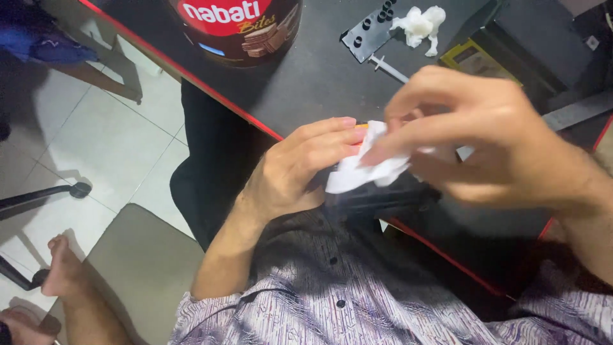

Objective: Cleaning the top surface and terminals of a battery casing using a tissue

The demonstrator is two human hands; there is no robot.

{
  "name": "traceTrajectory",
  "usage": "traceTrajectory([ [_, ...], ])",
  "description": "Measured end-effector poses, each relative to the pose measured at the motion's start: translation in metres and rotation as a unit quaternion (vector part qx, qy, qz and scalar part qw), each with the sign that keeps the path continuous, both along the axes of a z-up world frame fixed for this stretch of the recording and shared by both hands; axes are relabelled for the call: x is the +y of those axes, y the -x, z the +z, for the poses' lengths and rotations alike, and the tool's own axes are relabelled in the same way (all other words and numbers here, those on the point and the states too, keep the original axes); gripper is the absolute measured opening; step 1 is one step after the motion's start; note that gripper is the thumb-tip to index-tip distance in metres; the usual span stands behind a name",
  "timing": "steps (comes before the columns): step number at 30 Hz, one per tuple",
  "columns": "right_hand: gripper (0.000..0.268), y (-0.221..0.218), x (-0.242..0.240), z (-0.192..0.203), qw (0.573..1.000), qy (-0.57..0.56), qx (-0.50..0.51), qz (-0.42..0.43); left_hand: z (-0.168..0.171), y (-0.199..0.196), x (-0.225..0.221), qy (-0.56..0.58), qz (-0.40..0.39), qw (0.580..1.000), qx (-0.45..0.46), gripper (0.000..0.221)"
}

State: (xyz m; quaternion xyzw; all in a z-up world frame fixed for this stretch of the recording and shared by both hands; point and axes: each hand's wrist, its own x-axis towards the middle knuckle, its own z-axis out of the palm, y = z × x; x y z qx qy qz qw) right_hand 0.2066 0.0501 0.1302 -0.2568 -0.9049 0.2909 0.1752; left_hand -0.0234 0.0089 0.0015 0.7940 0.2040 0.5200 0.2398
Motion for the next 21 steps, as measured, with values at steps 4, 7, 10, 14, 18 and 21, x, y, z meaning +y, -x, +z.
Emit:
traceTrajectory([
  [4, 0.023, 0.015, -0.001, -0.005, 0.996, -0.024, 0.029, 0.079, 0.003, 0.0, -0.001, 0.015, 0.008, 1.0, -0.003, 0.029],
  [7, 0.024, 0.006, 0.0, 0.0, 0.994, -0.03, 0.006, 0.103, -0.003, 0.0, 0.002, -0.009, 0.017, 1.0, 0.002, 0.021],
  [10, 0.026, -0.021, 0.002, -0.003, 0.993, -0.051, -0.037, 0.095, -0.005, 0.001, 0.004, -0.031, 0.018, 0.999, 0.002, 0.023],
  [14, 0.018, -0.021, -0.009, -0.005, 0.998, -0.064, -0.004, 0.022, -0.009, 0.002, 0.007, -0.04, 0.009, 0.999, 0.006, 0.029],
  [18, 0.031, -0.008, -0.008, -0.013, 0.996, -0.065, 0.012, 0.053, -0.005, 0.0, 0.005, -0.04, 0.015, 0.999, 0.003, 0.024],
  [21, 0.031, 0.011, -0.006, -0.013, 0.993, -0.07, -0.01, 0.092, 0.0, -0.001, 0.001, -0.044, 0.03, 0.999, -0.009, 0.025],
])
